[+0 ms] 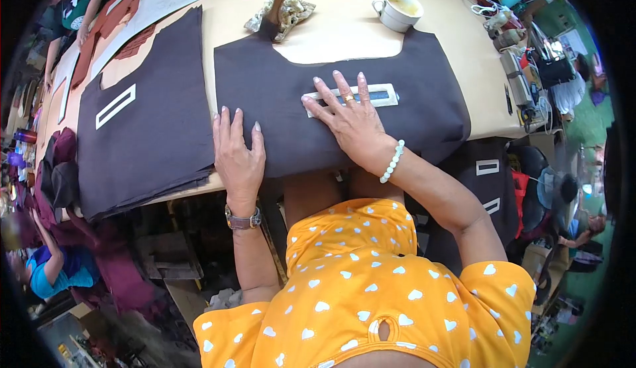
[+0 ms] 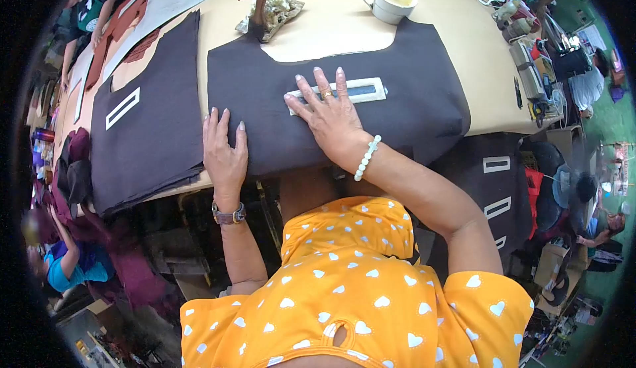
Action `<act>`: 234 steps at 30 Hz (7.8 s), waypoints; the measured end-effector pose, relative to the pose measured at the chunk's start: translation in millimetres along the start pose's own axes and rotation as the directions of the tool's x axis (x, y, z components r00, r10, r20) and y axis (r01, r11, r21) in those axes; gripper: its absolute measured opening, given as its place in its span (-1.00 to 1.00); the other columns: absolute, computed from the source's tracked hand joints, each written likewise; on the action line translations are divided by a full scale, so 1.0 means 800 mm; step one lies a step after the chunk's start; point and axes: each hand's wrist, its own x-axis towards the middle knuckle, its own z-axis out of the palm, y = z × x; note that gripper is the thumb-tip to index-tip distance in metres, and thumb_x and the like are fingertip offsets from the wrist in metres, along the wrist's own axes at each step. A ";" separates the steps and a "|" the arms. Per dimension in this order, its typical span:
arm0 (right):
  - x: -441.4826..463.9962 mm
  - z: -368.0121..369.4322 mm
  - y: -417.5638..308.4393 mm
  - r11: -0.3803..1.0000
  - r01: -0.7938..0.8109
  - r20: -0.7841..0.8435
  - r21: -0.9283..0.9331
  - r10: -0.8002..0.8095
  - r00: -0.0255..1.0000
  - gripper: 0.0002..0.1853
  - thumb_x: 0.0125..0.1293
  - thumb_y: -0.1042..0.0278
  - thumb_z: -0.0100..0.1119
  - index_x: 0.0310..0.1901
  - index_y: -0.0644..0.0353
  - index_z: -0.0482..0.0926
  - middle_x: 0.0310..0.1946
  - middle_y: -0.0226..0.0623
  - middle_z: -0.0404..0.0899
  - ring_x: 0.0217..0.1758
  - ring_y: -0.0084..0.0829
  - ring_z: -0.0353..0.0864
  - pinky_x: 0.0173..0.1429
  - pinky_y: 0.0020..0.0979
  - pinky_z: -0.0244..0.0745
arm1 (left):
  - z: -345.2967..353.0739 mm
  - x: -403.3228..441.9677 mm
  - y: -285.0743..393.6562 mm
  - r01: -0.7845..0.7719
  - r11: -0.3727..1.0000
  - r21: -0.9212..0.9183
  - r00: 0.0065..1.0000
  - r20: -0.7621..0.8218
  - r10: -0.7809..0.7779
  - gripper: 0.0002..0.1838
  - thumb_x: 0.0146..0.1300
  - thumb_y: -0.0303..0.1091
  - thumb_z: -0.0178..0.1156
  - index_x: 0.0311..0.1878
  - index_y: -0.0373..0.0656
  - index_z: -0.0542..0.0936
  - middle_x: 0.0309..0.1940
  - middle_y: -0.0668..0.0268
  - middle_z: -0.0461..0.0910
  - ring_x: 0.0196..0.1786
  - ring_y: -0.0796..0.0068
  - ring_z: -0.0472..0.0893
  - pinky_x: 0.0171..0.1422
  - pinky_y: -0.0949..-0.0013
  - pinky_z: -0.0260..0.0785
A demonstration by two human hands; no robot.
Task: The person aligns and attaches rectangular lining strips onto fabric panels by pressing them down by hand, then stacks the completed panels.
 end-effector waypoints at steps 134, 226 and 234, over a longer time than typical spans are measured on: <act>-0.122 0.098 0.153 0.306 -0.117 -0.234 0.945 0.880 0.414 -0.41 0.30 0.53 -0.01 0.35 0.26 0.09 0.31 -0.12 0.21 0.31 -0.22 0.28 0.36 -0.18 0.14 | -0.031 0.079 -0.057 0.319 0.919 0.231 0.888 -0.412 -0.205 -0.51 -0.01 -0.18 0.35 -0.06 -0.29 0.54 -0.04 0.10 0.49 0.00 0.10 0.48 0.09 0.20 0.35; 0.097 0.027 0.288 0.845 -0.498 0.008 0.195 0.506 0.862 -0.15 0.00 -0.60 -0.14 -0.05 0.06 0.65 0.26 -0.07 0.23 0.38 0.05 0.02 0.31 0.20 -0.11 | 0.021 -0.012 0.094 -0.167 0.984 -0.067 0.970 0.168 0.176 -0.49 0.14 -0.15 0.21 0.16 -0.11 0.47 0.25 0.13 0.33 0.33 0.07 0.24 0.38 -0.06 0.00; 0.063 0.011 0.293 0.869 -0.441 -0.206 0.223 0.485 0.850 -0.71 0.05 0.37 0.03 -0.22 -0.02 0.70 0.29 -0.12 0.25 0.40 0.14 0.03 0.35 0.29 -0.19 | 0.024 -0.012 0.095 -0.174 0.982 -0.068 0.971 0.152 0.183 -0.51 0.14 -0.16 0.21 0.14 -0.11 0.48 0.24 0.13 0.34 0.32 0.08 0.26 0.37 -0.06 0.02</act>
